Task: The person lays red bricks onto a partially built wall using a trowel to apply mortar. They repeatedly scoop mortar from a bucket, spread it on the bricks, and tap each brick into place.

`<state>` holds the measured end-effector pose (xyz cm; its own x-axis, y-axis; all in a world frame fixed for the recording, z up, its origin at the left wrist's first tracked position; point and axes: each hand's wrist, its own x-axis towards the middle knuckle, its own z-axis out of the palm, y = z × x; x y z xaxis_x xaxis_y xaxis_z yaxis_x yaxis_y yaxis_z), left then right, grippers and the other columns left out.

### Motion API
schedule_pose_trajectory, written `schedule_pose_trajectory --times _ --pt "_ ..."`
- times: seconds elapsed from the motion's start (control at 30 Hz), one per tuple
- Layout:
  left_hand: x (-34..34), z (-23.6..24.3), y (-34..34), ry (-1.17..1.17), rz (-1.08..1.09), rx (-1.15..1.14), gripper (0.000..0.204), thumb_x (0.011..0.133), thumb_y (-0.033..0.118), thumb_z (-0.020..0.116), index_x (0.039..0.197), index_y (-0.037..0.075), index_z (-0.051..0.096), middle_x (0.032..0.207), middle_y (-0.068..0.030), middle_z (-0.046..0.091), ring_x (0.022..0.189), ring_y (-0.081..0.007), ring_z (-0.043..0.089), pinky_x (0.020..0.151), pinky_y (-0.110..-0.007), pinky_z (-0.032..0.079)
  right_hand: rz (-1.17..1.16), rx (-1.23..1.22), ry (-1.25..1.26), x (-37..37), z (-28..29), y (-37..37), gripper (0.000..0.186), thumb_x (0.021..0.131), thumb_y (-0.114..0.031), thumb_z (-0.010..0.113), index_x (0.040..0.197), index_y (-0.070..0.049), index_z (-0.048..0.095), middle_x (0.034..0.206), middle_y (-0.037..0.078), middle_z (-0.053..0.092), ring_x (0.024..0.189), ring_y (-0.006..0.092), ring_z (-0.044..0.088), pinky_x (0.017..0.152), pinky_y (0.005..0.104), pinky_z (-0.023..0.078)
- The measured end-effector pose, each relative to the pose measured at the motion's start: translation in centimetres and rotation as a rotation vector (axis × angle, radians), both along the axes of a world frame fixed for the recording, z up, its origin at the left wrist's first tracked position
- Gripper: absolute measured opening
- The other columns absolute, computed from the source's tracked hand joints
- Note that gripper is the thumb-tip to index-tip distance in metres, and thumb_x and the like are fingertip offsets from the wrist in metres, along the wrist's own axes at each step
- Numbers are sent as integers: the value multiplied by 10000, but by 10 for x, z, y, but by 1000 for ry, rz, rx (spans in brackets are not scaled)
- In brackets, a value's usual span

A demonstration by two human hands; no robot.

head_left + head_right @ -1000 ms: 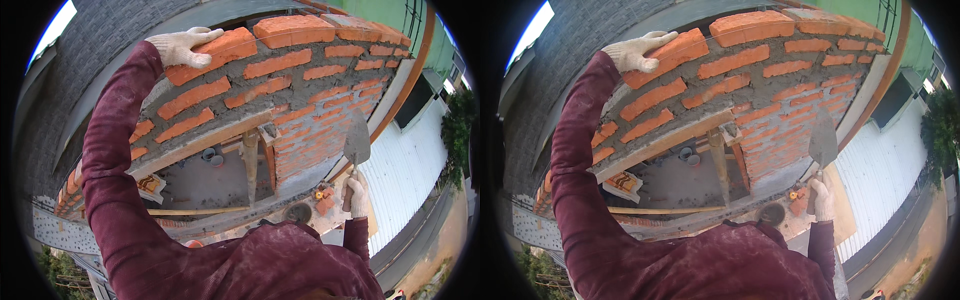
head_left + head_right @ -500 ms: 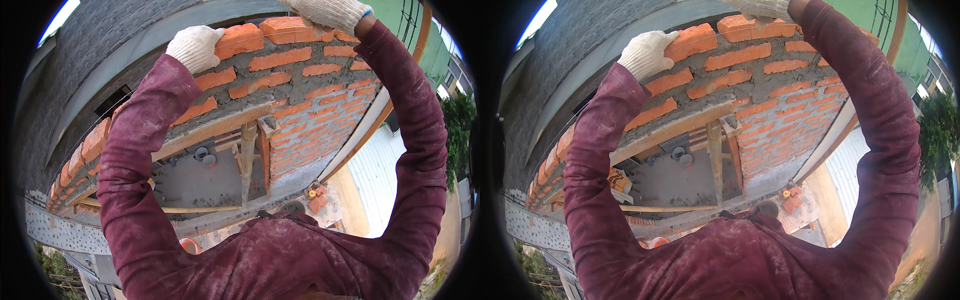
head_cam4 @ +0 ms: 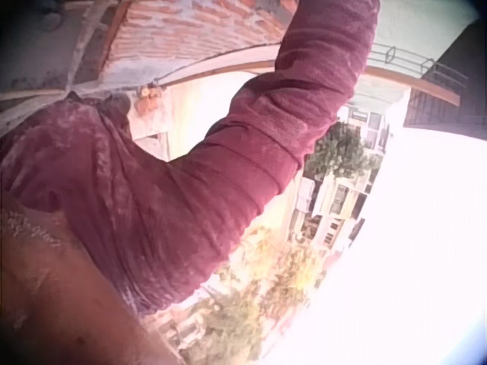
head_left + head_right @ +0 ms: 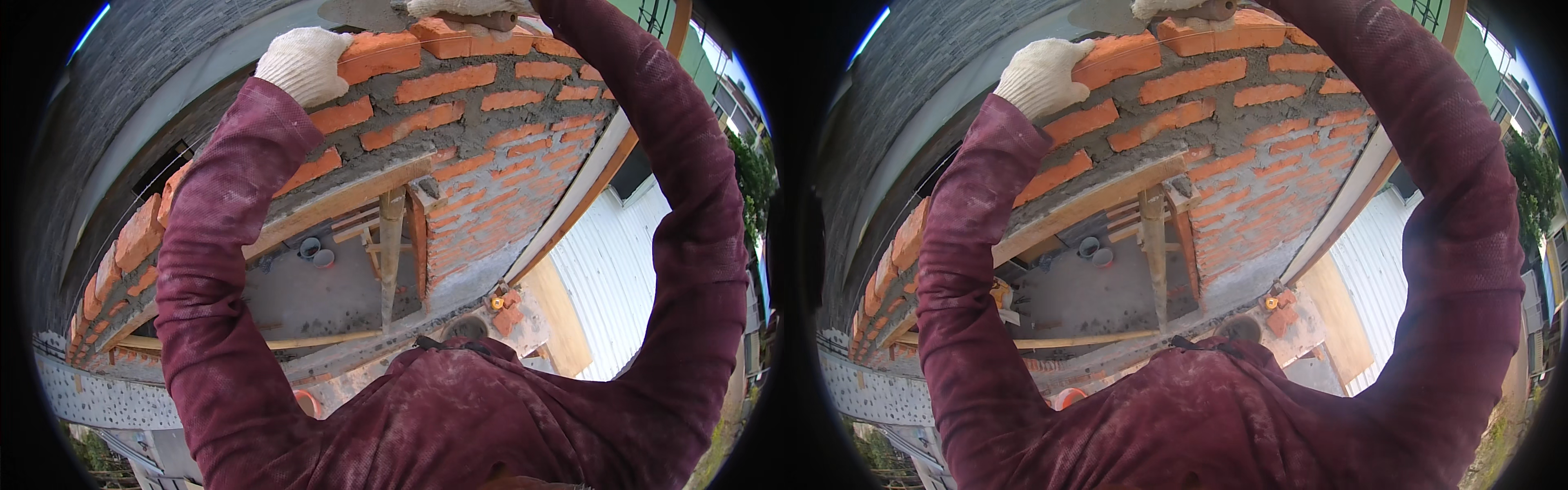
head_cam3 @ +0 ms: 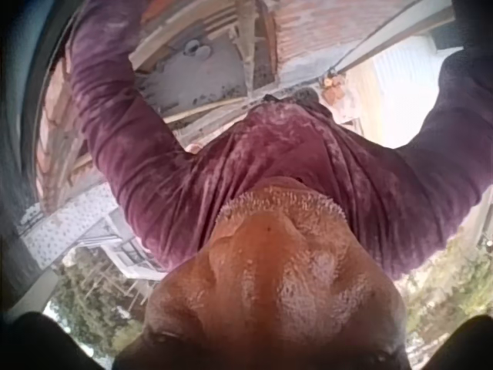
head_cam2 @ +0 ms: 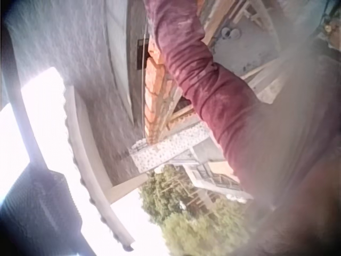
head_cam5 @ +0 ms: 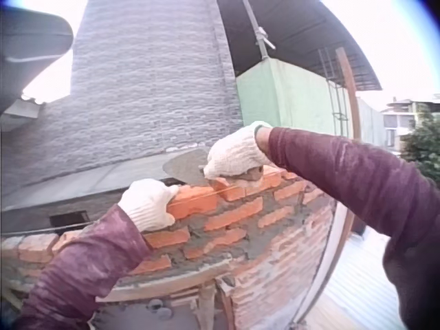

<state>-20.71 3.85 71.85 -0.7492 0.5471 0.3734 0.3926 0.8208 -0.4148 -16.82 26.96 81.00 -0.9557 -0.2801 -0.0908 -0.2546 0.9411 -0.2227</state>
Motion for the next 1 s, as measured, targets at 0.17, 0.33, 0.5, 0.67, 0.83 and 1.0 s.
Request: schedule_pose_trajectory --times 0.17,0.33,0.5,0.67,0.83,1.0 --pt "12 9 -22 -121 -81 134 729 739 235 749 1440 101 602 1173 -187 724 1048 -338 710 925 -431 584 2 -115 -16 3 -4 -3 380 1000 -430 565 823 -100 630 618 22 553 457 133 477 429 323 381" --pt "6 8 -42 55 -157 187 637 724 289 795 1327 106 703 1126 -153 752 1041 -332 721 950 -424 586 1 -119 34 18 14 7 356 1018 -410 547 867 -95 621 624 8 542 472 127 492 433 322 391" --pt "8 -14 -77 4 -86 195 557 779 291 776 1300 99 723 1133 -161 752 1050 -334 720 971 -421 578 171 -370 443 29 -12 -21 322 1053 -347 489 1037 -50 613 678 39 557 512 157 533 464 345 429" --pt "5 -4 -46 75 -161 247 565 789 272 757 1319 85 707 1159 -182 739 1049 -345 714 959 -425 571 130 41 289 22 -9 -4 386 1045 -373 485 1061 -30 660 798 58 628 591 180 583 502 375 460" --pt "7 -16 -65 71 -126 250 563 789 277 753 1314 80 709 1157 -181 738 1046 -349 714 962 -425 570 15 -165 316 23 -3 -42 409 1022 -430 520 978 -55 677 674 21 577 503 143 519 452 336 430" --pt "1 -13 -61 139 -214 245 536 812 302 751 1305 94 722 1130 -175 751 1021 -336 728 968 -425 579 -4 -231 -72 4 11 -32 358 1030 -430 560 827 -150 655 608 -27 542 455 116 457 427 315 352"
